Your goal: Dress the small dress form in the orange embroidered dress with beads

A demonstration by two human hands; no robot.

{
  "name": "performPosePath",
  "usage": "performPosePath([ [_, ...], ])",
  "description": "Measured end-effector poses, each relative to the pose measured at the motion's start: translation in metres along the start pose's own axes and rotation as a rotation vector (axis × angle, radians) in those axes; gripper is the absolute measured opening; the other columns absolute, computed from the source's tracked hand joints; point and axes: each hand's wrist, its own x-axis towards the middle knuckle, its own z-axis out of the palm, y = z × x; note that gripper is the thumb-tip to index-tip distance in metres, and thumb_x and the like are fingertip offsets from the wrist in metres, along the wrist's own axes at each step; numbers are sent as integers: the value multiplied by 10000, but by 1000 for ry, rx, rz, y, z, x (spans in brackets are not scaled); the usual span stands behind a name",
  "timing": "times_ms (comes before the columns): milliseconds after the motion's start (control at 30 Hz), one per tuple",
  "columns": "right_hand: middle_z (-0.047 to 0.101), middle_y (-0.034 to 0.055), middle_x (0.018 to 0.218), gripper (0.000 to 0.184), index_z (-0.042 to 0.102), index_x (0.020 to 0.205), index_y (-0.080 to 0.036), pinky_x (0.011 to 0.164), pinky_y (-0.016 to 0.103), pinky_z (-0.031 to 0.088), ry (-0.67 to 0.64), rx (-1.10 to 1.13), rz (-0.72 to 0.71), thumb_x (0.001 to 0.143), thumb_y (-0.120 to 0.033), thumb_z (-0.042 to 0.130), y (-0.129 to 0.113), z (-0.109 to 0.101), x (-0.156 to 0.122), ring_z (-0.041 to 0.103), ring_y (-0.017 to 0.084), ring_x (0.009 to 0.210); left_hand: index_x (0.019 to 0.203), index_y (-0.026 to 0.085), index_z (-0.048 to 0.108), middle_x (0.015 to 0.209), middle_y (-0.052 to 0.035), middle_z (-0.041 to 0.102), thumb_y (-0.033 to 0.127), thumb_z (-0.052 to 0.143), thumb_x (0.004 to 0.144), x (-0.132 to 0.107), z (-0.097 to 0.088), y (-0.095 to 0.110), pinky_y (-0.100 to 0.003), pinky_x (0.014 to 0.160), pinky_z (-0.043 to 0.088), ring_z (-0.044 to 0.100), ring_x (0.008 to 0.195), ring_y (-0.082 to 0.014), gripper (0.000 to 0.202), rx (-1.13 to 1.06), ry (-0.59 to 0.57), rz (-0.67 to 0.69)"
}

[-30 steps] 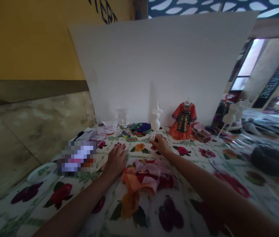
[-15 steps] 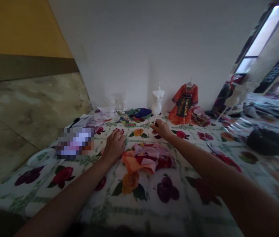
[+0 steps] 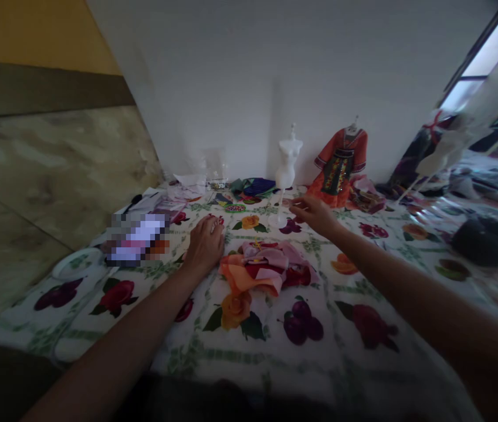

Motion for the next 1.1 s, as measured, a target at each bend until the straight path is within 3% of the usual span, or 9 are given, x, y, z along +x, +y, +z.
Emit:
performPosePath([
  [100, 744, 68, 848, 332, 668, 1038, -187, 652, 303, 564, -96, 53, -44, 904, -490, 639, -13, -15, -34, 714, 196, 717, 1177, 109, 660, 1323, -191, 576, 202, 400, 955, 0, -2, -1, -532, 1124, 400, 462, 1321, -347, 355, -43, 28, -7],
  [267, 679, 94, 1205, 407, 675, 1198, -259, 877, 365, 556, -361, -52, -326, 880, -512, 695, -36, -8, -81, 661, 246, 1070, 1223, 124, 636, 1308, -174, 570, 247, 399, 981, -1, -11, 0, -506, 1151, 385, 458, 1336, -312, 361, -113, 70, 34],
  [367, 644, 124, 1239, 397, 658, 1237, -246, 951, 425, 523, -382, -89, -451, 900, -452, 693, -38, 6, -89, 619, 275, 1132, 1237, 150, 625, 1315, -154, 578, 259, 416, 984, -1, -17, 1, -494, 1165, 377, 468, 1338, -292, 346, -155, 75, 83],
  [500, 662, 126, 1148, 177, 684, 1080, -215, 932, 415, 519, -379, -114, -480, 960, -316, 603, -36, 16, -88, 610, 271, 1111, 1189, 166, 634, 1299, -142, 594, 252, 421, 985, -1, -25, 3, -487, 1149, 397, 494, 1311, -278, 307, -206, 82, 131],
  [667, 682, 102, 1075, 117, 655, 987, -216, 836, 357, 512, -309, -95, -401, 969, -262, 549, -39, 9, -96, 647, 231, 964, 1096, 181, 655, 1186, -119, 650, 278, 432, 996, 2, -36, 11, -431, 1059, 480, 584, 1177, -244, 263, -293, 32, 193],
  [833, 695, 51, 969, 183, 660, 998, -237, 771, 308, 490, -207, 127, -202, 988, -376, 541, -34, -1, -102, 637, 197, 872, 1081, 175, 655, 1130, -104, 668, 310, 445, 1001, 7, -51, 27, -411, 1019, 502, 618, 1129, -234, 262, -399, -63, 239],
  [967, 597, 3, 758, 222, 652, 933, -231, 599, 266, 411, -99, 304, -48, 956, -443, 592, -23, -2, -102, 523, 150, 666, 1165, 194, 614, 1162, -98, 673, 391, 471, 995, 10, -67, 42, -385, 939, 540, 656, 1089, -236, 297, -617, -302, 135],
  [1100, 568, -7, 731, 223, 664, 921, -242, 595, 267, 390, -56, 424, 38, 931, -463, 637, -15, 0, -103, 497, 144, 649, 1288, 246, 548, 1272, -100, 652, 467, 561, 954, 10, -80, 61, -383, 917, 552, 658, 1121, -258, 401, -727, -524, 22],
])
